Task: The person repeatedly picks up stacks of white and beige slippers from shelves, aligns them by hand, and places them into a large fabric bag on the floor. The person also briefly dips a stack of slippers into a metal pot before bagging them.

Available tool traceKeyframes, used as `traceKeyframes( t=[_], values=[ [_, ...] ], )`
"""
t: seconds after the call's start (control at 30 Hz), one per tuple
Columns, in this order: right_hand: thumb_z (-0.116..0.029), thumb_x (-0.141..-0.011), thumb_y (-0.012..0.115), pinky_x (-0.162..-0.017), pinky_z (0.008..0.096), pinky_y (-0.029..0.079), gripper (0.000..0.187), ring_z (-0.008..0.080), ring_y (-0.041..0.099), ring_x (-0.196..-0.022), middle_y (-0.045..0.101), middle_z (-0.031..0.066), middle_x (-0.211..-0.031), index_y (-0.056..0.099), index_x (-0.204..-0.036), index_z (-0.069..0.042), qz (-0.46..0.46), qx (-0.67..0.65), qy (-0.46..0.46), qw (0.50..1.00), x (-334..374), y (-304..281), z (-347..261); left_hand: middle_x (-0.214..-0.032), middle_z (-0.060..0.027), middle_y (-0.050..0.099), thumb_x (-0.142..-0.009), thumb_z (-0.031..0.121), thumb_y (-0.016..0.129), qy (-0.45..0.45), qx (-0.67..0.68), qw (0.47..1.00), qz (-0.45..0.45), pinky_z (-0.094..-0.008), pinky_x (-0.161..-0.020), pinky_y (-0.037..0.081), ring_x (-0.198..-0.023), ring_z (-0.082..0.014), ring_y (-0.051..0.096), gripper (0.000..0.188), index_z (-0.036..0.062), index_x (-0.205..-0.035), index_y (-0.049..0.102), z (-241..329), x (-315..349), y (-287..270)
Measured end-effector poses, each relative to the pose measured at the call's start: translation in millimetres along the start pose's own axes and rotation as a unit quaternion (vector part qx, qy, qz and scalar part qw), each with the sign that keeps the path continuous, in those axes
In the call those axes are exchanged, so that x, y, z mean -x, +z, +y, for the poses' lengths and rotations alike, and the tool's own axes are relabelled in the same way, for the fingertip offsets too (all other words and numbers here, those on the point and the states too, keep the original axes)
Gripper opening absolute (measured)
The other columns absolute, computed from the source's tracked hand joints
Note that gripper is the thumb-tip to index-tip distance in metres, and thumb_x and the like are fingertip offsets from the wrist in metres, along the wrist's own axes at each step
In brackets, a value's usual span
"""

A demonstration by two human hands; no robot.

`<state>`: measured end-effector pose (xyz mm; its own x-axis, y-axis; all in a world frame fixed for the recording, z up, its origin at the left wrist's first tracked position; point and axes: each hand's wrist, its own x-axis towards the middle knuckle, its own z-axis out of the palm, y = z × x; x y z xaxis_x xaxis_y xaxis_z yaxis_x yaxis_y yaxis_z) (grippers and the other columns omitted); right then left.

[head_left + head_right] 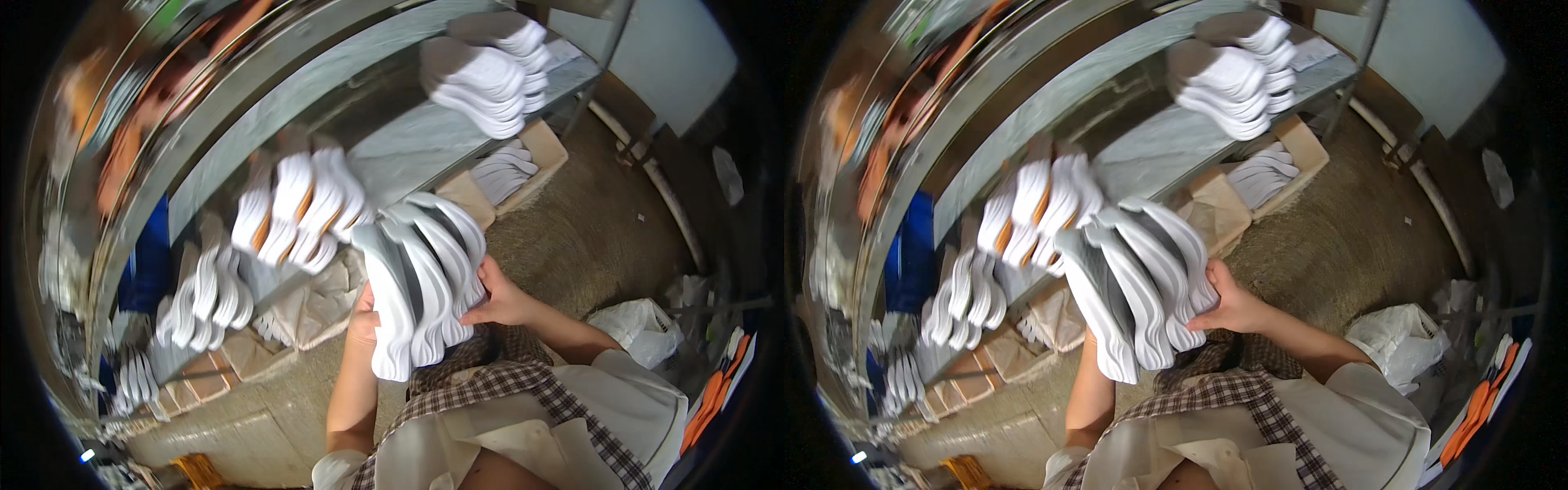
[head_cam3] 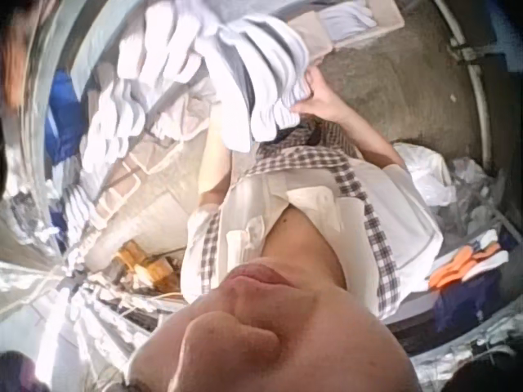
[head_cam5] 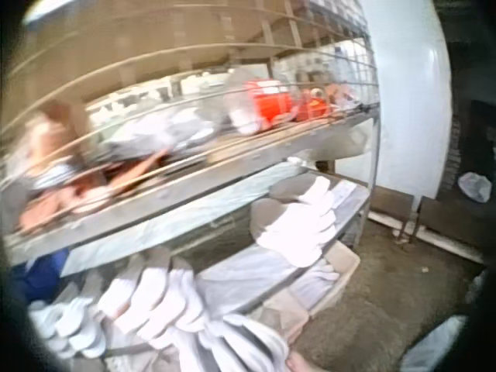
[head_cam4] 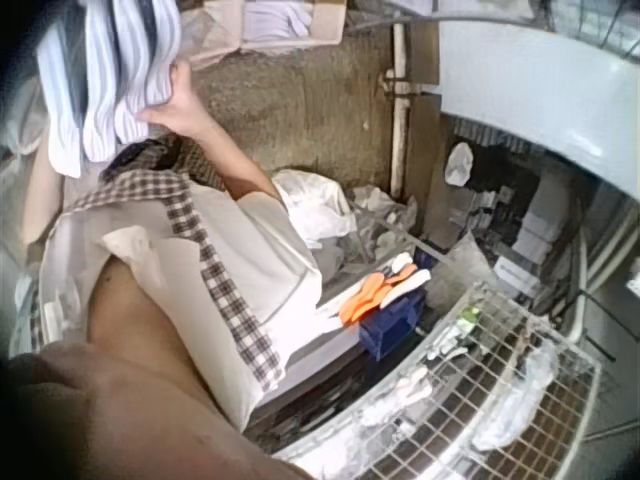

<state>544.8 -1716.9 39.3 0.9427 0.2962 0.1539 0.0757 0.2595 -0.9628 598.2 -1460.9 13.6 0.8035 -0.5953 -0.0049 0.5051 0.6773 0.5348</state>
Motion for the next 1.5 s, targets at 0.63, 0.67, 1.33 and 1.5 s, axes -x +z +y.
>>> traceKeyframes(
  t=[0.63, 0.67, 1.33, 1.5],
  values=[
    [-0.041, -0.086, 0.063, -0.100, 0.0388, 0.041, 0.073, 0.0234, 0.047, -0.121, 0.046, 0.0157, -0.132, 0.030, -0.138, -0.002, -0.404, -0.250, 0.300, 0.827, -7, 451, 119, -0.146, -0.0159, 0.025, -0.080, 0.032, 0.066, 0.320, -0.161, 0.849, 0.388, -0.0408, -0.107, 0.030, -0.134, -0.0298, 0.028, 0.083, 0.0027, -0.144, 0.021, 78, 476, 44],
    [-0.048, -0.089, 0.055, -0.095, 0.0382, 0.046, 0.068, 0.0207, 0.050, -0.117, 0.048, 0.0148, -0.130, 0.035, -0.135, -0.002, -0.419, -0.206, 0.333, 0.819, -10, 478, 122, -0.147, -0.0161, 0.024, -0.085, 0.040, 0.062, 0.364, -0.137, 0.831, 0.398, -0.0409, -0.107, 0.030, -0.135, -0.0298, 0.027, 0.081, 0.0022, -0.144, 0.021, 78, 495, 43],
    [-0.044, -0.082, 0.055, -0.086, 0.0343, 0.052, 0.065, 0.0246, 0.062, -0.097, 0.057, 0.0171, -0.118, 0.046, -0.129, 0.000, -0.490, -0.237, 0.605, 0.581, -156, 907, 209, -0.124, -0.0111, 0.053, -0.098, 0.028, 0.046, 0.424, -0.130, 0.524, 0.727, -0.0291, -0.094, 0.040, -0.110, -0.0170, 0.050, 0.046, -0.0037, -0.130, 0.041, 270, 746, -108],
    [-0.049, -0.077, 0.059, -0.083, 0.0339, 0.054, 0.076, 0.0265, 0.062, -0.098, 0.056, 0.0192, -0.117, 0.042, -0.131, 0.001, -0.475, -0.242, 0.611, 0.585, -161, 985, 225, -0.120, -0.0117, 0.055, -0.094, 0.025, 0.054, 0.425, -0.151, 0.479, 0.753, -0.0274, -0.092, 0.041, -0.106, -0.0160, 0.052, 0.049, -0.0046, -0.131, 0.041, 329, 804, -120]
  ],
)
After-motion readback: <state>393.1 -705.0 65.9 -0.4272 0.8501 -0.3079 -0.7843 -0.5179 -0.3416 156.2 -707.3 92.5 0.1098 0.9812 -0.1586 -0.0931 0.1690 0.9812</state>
